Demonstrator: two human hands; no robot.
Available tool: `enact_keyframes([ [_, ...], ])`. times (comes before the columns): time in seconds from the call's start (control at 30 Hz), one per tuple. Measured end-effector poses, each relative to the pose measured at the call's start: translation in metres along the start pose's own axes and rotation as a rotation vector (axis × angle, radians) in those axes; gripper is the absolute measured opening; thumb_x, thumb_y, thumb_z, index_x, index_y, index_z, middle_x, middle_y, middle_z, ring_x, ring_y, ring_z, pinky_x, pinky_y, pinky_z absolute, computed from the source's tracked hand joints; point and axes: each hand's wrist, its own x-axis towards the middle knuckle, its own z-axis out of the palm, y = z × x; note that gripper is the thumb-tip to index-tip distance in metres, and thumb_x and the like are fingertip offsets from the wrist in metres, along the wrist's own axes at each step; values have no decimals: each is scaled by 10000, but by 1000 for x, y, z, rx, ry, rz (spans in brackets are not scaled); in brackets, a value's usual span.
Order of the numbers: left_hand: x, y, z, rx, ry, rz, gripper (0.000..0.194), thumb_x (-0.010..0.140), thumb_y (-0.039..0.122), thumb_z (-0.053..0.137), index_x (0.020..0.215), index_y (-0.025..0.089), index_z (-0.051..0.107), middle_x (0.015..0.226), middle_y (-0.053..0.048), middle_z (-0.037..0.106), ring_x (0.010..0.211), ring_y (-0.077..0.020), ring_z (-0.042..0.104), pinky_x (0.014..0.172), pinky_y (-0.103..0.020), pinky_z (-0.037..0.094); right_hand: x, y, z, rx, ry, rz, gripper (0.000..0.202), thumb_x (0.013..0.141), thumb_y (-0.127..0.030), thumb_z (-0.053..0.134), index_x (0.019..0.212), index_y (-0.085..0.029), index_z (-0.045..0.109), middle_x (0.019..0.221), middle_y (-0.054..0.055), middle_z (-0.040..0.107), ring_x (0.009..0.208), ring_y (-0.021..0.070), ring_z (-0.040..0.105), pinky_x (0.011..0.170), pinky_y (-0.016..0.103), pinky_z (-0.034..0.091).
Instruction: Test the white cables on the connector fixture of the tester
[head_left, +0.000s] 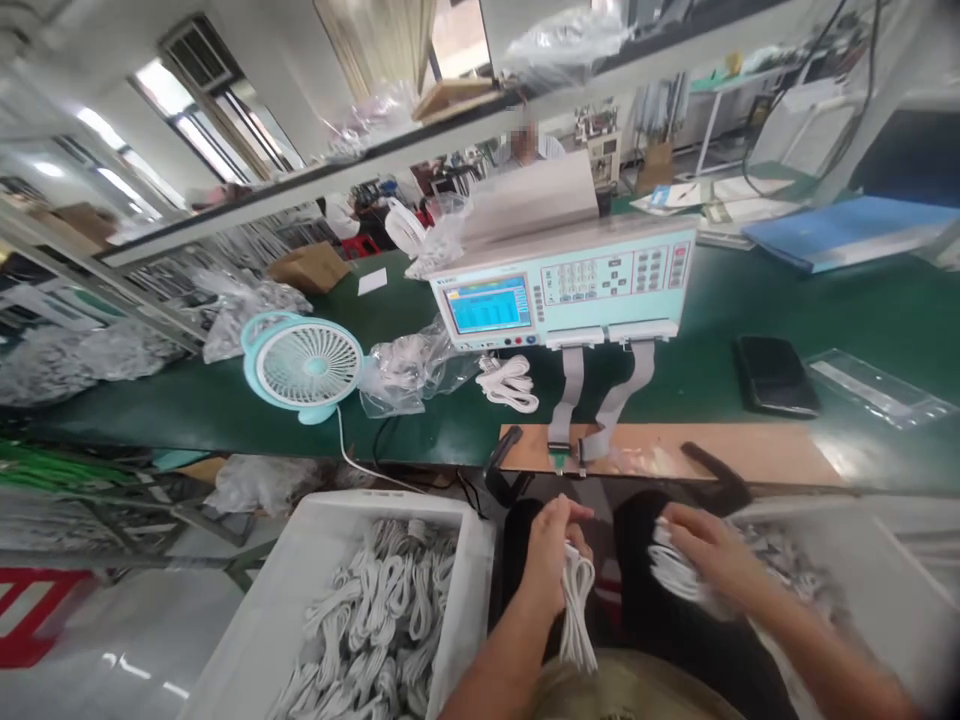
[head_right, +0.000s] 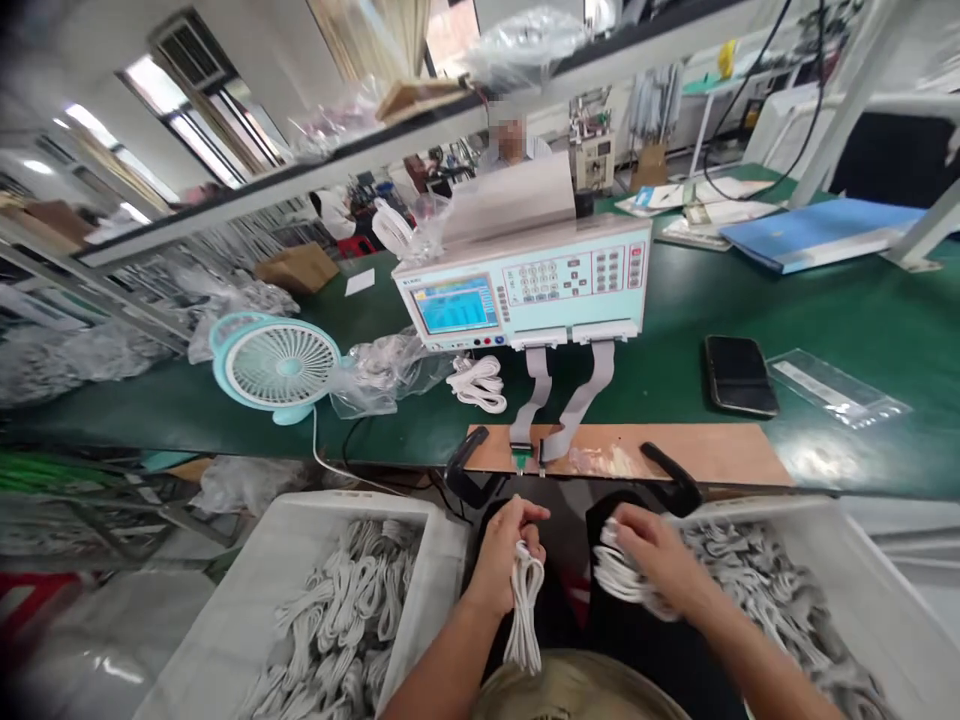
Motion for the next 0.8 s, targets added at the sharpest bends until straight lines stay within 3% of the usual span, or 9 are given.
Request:
enact_keyframes([
  [0.07, -3, 1, -2, -125, 43, -48, 394, 704, 540, 616, 673, 153, 551, 488, 53, 474, 347, -41, 365, 402, -180, 282, -14, 17, -39, -465, 100, -16, 232, 695, -425, 567, 589, -221, 535, 592, 40, 530, 527, 187, 474, 502, 310, 301],
  [0.13, -3, 0, 1, -164, 68, -53, 394, 686, 527, 640, 645, 151, 526, 534, 45, 499, 367, -40, 393, 412, -182, 303, -27, 24, -52, -712, 230, -64, 205, 705, -431, 578, 700, -226, 592, 732, 83, 582, 600, 227, 525, 533, 337, 318],
  [0.2, -2, -3, 10, -146, 86, -50, 407, 685, 545, 633, 656, 155, 519, 549, 48, 492, 386, -48, 414, 420, -187, 318, -38, 18, -35, -693, 170, -151, 204, 769, -429, 549, 816, -240, 608, 819, 81, 600, 668, 234, 557, 576, 339, 365],
  [0.3, 1, -9, 29, -96, 134, -15, 399, 701, 547, 617, 690, 161, 517, 561, 61, 454, 423, -49, 405, 441, -186, 323, -45, -4, 22, -501, -57, -297, 166, 879, -345, 453, 866, -244, 584, 794, 46, 591, 703, 194, 556, 623, 294, 407],
  [0.4, -1, -11, 41, -19, 172, 55, 350, 744, 504, 591, 719, 159, 542, 572, 57, 426, 485, -59, 400, 469, -182, 317, -39, -19, 64, -463, -30, -380, 117, 853, -294, 481, 800, -214, 548, 731, 40, 550, 655, 187, 518, 586, 285, 391],
  [0.47, -4, -9, 42, -1, 194, 97, 294, 761, 453, 583, 749, 160, 570, 616, 41, 448, 549, -71, 422, 509, -181, 336, -32, -21, 71, -444, 11, -402, 115, 848, -273, 474, 772, -207, 529, 723, 39, 540, 648, 184, 506, 586, 286, 385],
  [0.57, -11, -5, 33, -25, 152, 121, 154, 742, 299, 582, 826, 171, 604, 751, 0, 520, 701, -102, 490, 629, -189, 390, -23, -16, 66, -377, -41, -402, 105, 866, -243, 456, 792, -205, 521, 717, 22, 536, 634, 166, 502, 583, 272, 379],
  [0.67, -16, -3, 21, 16, 53, 111, 256, 658, 137, 540, 896, 179, 626, 906, -42, 568, 898, -153, 516, 792, -227, 405, -17, -12, 63, -308, -95, -403, 138, 893, -220, 415, 800, -207, 516, 700, 8, 530, 614, 151, 497, 570, 258, 373],
  [0.8, -20, -1, 11, 135, 31, 118, 309, 682, 122, 501, 955, 194, 626, 978, -55, 583, 994, -183, 503, 892, -272, 382, -12, -14, 68, -323, -139, -446, 123, 899, -200, 390, 858, -200, 507, 761, 24, 545, 680, 162, 518, 616, 268, 392],
])
